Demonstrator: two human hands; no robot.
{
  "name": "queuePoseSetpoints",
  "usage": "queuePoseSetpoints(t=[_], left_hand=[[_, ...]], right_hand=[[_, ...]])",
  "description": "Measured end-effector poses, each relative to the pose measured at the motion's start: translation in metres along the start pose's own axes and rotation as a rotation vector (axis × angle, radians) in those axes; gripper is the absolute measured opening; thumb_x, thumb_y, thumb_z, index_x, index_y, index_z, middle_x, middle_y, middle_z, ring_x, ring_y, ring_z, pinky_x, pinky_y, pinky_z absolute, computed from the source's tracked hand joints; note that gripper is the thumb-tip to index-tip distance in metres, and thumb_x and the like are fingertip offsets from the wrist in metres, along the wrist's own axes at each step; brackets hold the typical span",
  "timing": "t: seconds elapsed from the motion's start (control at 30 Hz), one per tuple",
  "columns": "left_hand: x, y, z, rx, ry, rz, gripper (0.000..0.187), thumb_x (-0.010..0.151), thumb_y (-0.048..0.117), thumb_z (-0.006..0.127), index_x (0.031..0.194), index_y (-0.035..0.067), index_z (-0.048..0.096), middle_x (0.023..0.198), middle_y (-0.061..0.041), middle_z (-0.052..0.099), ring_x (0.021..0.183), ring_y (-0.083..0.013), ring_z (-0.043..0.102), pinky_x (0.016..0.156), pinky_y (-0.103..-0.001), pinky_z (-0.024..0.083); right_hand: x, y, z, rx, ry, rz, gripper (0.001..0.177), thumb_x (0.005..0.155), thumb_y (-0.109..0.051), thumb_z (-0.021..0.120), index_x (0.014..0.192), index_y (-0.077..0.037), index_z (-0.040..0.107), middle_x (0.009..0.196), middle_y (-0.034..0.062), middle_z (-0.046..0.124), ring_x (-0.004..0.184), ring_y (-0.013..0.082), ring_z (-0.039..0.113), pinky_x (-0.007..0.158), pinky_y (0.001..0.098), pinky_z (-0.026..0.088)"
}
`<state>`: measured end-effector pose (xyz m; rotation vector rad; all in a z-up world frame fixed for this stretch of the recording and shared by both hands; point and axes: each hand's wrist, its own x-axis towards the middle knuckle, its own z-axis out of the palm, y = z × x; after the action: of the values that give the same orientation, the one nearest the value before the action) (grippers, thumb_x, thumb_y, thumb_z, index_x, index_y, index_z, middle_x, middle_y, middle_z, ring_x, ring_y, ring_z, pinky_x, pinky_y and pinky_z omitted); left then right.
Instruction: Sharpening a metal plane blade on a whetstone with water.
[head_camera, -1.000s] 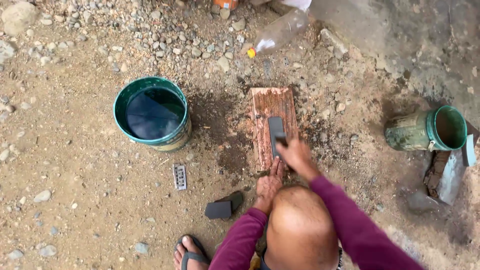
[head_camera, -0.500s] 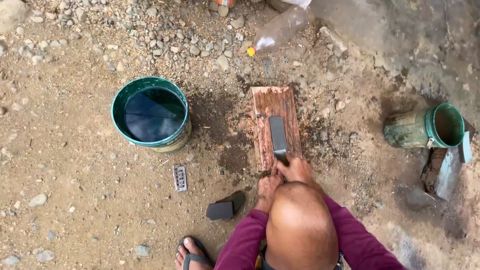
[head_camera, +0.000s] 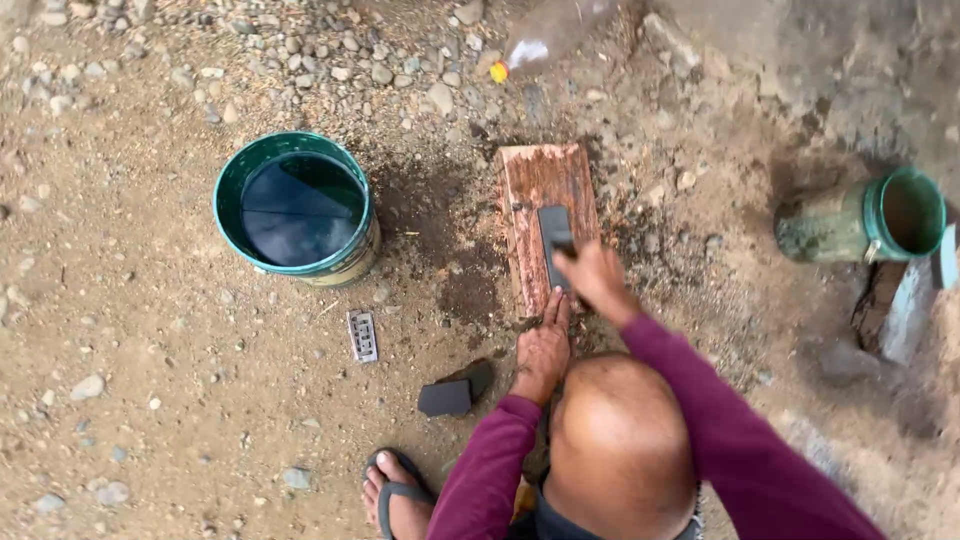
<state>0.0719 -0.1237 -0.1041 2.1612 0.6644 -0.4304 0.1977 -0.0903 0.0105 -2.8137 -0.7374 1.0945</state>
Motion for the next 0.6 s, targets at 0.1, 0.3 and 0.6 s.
queuePoseSetpoints(t=[0.1,0.3,0.6], left_hand=[[0.003,-0.002,0.005,0.072,0.124,0.041,0.086,0.1,0.023,0.056,0.169,0.011,0.007,0.178,-0.002,0.003,0.087,-0.0228,0.077,0.069,-0.038,0.063],[0.001,0.006,-0.008,-0.056,-0.008,-0.003,0.093,0.096,0.037,0.061,0.165,0.01,0.005,0.172,-0.002,0.004,0.091,-0.0253,0.074,0.07,-0.04,0.059],[0.019,-0.008,0.019,0.031,0.167,0.048,0.081,0.099,0.031,0.057,0.165,0.012,0.014,0.175,-0.003,0.012,0.08,-0.0279,0.075,0.068,-0.043,0.061]], right_hand=[[0.036,0.001,0.0,0.113,0.143,-0.12,0.042,0.101,-0.031,0.058,0.125,0.003,0.063,0.079,0.0107,0.071,0.046,0.0112,0.063,0.038,0.0275,0.054],[0.008,0.053,0.038,-0.163,0.215,-0.191,0.041,0.099,-0.037,0.065,0.124,-0.003,0.069,0.082,0.0134,0.071,0.054,0.0111,0.055,0.047,0.027,0.046],[0.052,0.065,0.04,-0.062,0.318,-0.366,0.048,0.099,-0.038,0.067,0.111,0.008,0.072,0.072,0.0145,0.07,0.047,0.0168,0.06,0.044,0.0376,0.054]])
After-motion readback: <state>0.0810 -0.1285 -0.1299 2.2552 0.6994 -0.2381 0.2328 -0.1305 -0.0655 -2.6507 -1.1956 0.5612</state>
